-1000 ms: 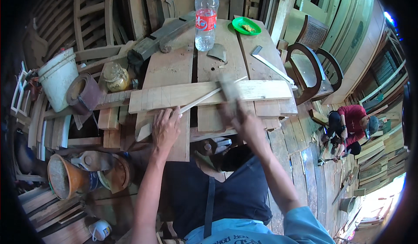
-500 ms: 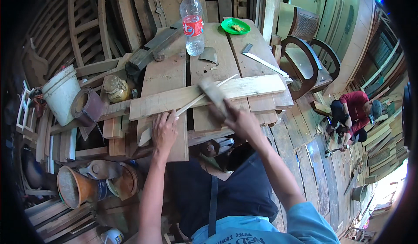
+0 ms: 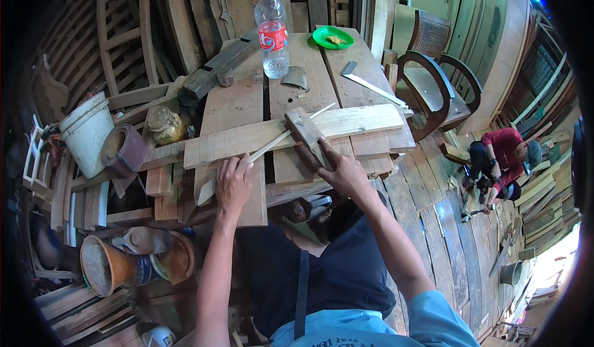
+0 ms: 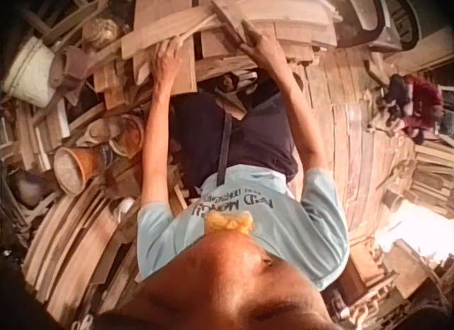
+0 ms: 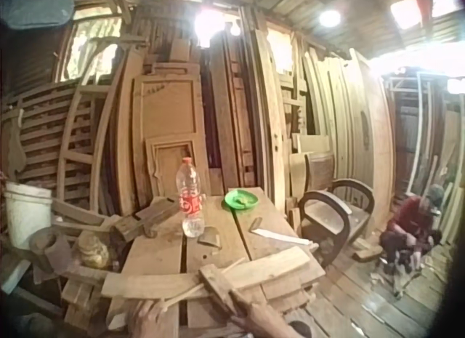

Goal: Shaping a piece of wood using a hand plane.

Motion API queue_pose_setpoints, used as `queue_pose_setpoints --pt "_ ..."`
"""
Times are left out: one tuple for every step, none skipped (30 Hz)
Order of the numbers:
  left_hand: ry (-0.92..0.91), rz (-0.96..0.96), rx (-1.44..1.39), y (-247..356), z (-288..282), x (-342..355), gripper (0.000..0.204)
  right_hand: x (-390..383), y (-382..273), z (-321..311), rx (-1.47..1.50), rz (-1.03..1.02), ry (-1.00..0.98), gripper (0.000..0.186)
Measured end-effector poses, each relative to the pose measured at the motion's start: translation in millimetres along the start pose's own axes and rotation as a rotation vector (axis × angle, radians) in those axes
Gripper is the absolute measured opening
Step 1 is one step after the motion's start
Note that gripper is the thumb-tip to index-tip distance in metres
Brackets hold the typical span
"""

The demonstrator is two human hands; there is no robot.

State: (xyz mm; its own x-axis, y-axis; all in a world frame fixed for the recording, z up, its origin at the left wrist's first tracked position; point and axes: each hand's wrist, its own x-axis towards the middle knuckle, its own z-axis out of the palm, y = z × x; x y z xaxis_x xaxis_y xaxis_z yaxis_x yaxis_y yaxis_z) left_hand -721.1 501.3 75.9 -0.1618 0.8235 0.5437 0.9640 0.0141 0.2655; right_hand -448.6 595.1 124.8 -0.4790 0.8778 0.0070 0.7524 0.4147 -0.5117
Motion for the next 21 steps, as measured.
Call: queue_pose_setpoints --pt "-0.013 -0.006 0.003 1 -1 -1 0.03 -1 -1 1 -0.002 0.0 -0.003 0.079" --pt "-0.014 -0.009 0.001 1 -2 -1 0.03 -1 -1 2 0.011 0.002 0.0 0.079" --pt "-0.016 -0.01 0.004 2 -3 -2 0.03 -1 -2 3 0.024 0.004 0.002 0.079" --pt "-0.017 -0.012 0.008 3 -5 -2 0.03 -1 -2 3 0.022 0.002 -0.002 0.079" --pt "-0.017 -0.017 0.008 4 -7 0 0.03 -1 -2 2 0.02 0.001 0.001 0.079" --pt "-0.023 -0.019 0.003 6 -7 3 0.03 -1 -2 1 0.018 -0.001 0.003 0.079" --pt "-0.031 -0.02 0.001 6 -8 4 0.03 -1 -4 -1 0.019 -0.004 -0.003 0.079" --pt "-0.032 -0.026 0.004 5 -9 2 0.03 -1 -6 -2 0.01 0.005 -0.017 0.078" --pt "-0.021 -0.022 0.004 4 -9 1 0.03 -1 -7 -3 0.002 0.014 -0.032 0.078" --pt "-0.01 -0.014 0.0 4 -8 1 0.029 -2 -4 0 -0.039 -0.041 0.024 0.078" --pt "-0.011 -0.015 0.001 4 -7 2 0.029 1 2 -3 -0.038 -0.041 0.022 0.078" --pt "-0.014 -0.019 -0.002 5 -6 3 0.029 7 9 -9 -0.042 -0.006 0.014 0.077" --pt "-0.016 -0.025 -0.005 7 -6 3 0.029 12 13 -15 -0.046 0.026 0.003 0.077" --pt "-0.016 -0.029 -0.005 8 -7 3 0.029 16 12 -19 0.039 0.128 0.063 0.076" --pt "-0.028 -0.032 -0.002 9 -8 2 0.029 16 14 -16 0.037 0.127 0.062 0.076" --pt "-0.037 -0.034 0.004 8 -8 4 0.029 19 13 -12 0.07 0.144 0.081 0.077" --pt "-0.033 -0.036 0.004 6 -6 3 0.029 20 11 -8 0.102 0.16 0.101 0.077" --pt "-0.027 -0.031 0.007 3 -5 1 0.029 12 11 -6 0.057 0.054 0.044 0.077" --pt "-0.025 -0.03 0.011 2 -5 -1 0.029 4 7 -1 -0.031 -0.113 0.057 0.076" --pt "-0.025 -0.035 0.013 0 -5 -1 0.029 1 6 -4 -0.053 -0.14 0.009 0.076" --pt "-0.022 -0.032 0.016 -2 -5 -2 0.029 -1 4 -9 -0.075 -0.168 -0.04 0.075"
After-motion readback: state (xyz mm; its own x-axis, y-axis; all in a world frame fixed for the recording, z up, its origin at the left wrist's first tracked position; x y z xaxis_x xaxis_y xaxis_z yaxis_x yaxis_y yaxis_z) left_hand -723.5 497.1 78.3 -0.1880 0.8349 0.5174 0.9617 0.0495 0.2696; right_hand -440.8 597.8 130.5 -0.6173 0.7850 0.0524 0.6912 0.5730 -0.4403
